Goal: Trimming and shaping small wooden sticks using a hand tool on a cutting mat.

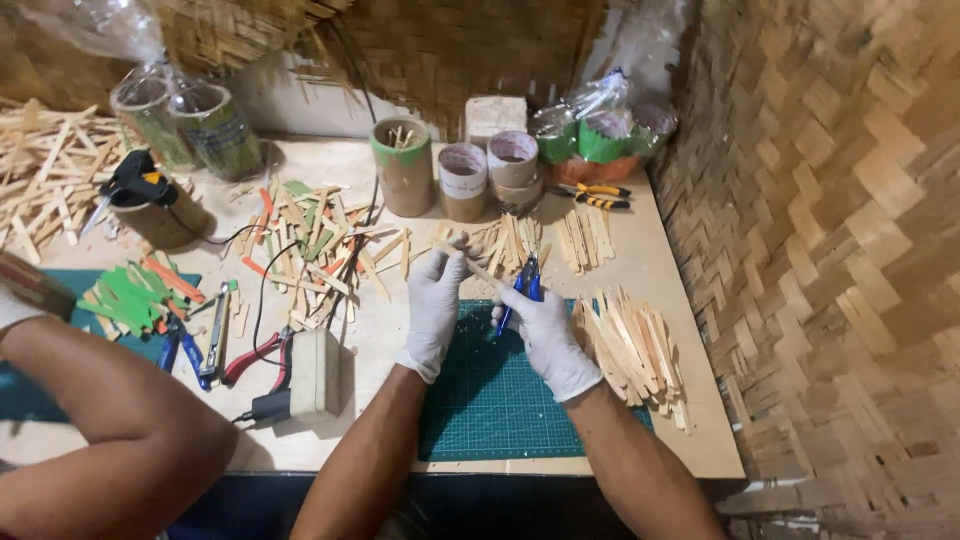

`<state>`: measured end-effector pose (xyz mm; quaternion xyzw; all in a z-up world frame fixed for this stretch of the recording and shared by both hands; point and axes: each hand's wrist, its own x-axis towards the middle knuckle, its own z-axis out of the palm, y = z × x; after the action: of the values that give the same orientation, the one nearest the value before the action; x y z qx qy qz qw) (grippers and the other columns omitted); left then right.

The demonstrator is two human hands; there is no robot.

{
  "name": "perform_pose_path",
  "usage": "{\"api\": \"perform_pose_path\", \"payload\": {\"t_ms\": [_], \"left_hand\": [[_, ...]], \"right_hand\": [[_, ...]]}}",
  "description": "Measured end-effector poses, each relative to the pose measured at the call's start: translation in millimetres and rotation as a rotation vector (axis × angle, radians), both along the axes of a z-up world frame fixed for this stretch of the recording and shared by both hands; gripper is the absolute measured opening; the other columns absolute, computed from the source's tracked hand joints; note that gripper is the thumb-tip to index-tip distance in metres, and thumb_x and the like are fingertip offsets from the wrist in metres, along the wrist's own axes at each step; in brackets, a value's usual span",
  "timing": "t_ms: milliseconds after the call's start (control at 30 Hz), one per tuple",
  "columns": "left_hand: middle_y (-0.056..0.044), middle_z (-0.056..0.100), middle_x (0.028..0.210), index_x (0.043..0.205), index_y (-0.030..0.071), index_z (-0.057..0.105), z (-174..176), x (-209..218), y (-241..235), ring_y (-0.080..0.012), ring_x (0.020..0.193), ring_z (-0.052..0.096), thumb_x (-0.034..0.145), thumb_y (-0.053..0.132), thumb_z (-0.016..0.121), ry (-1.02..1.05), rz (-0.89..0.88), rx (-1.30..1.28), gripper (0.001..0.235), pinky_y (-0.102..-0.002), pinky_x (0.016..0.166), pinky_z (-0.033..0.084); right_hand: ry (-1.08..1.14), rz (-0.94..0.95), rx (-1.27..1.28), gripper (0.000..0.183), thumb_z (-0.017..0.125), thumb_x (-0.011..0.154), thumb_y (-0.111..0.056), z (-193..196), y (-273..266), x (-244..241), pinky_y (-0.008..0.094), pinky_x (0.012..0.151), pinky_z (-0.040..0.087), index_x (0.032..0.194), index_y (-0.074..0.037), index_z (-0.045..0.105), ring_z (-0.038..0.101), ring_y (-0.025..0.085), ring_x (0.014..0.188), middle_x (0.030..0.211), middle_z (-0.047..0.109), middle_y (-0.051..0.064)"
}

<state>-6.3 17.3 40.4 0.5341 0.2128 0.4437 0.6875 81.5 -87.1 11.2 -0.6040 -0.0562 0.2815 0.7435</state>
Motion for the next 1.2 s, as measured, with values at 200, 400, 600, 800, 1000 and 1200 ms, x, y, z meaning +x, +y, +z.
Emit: {"api": "perform_pose_path", "payload": {"t_ms": [200,400,600,800,1000,1200], "left_hand": [[-0.015,0.078,0.105,0.128,0.004,0.067,-32,12,10,-0.0258,0.096,0.077,0.102,0.029,0.062,-0.268,-0.157,-0.217,0.036,-0.044,0.094,0.06],[-0.011,0.078,0.103,0.123,0.004,0.067,-19,13,-7,-0.0227,0.095,0.077,0.1,0.034,0.064,-0.425,-0.247,-0.42,0.037,-0.044,0.094,0.06],[-0.012,0.075,0.088,0.11,0.005,0.07,-22,17,-2,-0.0251,0.082,0.076,0.099,0.029,0.066,-0.485,-0.282,-0.51,0.028,-0.047,0.087,0.064],[-0.007,0.07,0.078,0.111,0.007,0.068,-17,15,-4,-0.0167,0.07,0.071,0.102,0.033,0.062,-0.451,-0.234,-0.447,0.028,-0.037,0.074,0.064],[0.006,0.051,0.062,0.115,0.011,0.067,-25,12,1,-0.0029,0.044,0.041,0.108,0.032,0.053,-0.238,-0.147,-0.277,0.026,-0.018,0.041,0.034],[0.002,0.055,0.06,0.125,0.012,0.069,-35,11,1,-0.004,0.051,0.042,0.108,0.024,0.054,0.083,-0.114,0.031,0.026,-0.018,0.049,0.033]], "right_hand": [[0.151,0.081,0.037,0.019,0.082,0.083,-0.011,2,-2,-10,0.037,0.066,0.064,0.093,-0.004,0.068,0.073,0.021,0.067,0.078,0.071,0.008],[0.236,0.109,0.101,0.018,0.082,0.085,-0.011,-10,-3,0,0.038,0.069,0.064,0.096,-0.009,0.067,0.074,0.021,0.067,0.079,0.071,0.007],[0.259,0.15,0.099,0.022,0.081,0.087,-0.014,-19,-1,0,0.036,0.073,0.064,0.102,-0.012,0.065,0.075,0.018,0.07,0.082,0.073,0.004],[0.224,0.139,0.057,0.022,0.083,0.085,-0.012,-26,4,-2,0.04,0.072,0.065,0.101,-0.009,0.068,0.075,0.022,0.07,0.082,0.073,0.008],[0.018,0.162,-0.055,0.021,0.087,0.082,-0.014,-3,0,-10,0.043,0.068,0.066,0.095,-0.005,0.073,0.078,0.028,0.072,0.084,0.078,0.016],[-0.572,0.11,-0.503,0.021,0.079,0.083,-0.031,8,-8,16,0.021,0.048,0.047,0.065,-0.021,0.073,0.062,0.007,0.052,0.051,0.062,-0.003]]}}
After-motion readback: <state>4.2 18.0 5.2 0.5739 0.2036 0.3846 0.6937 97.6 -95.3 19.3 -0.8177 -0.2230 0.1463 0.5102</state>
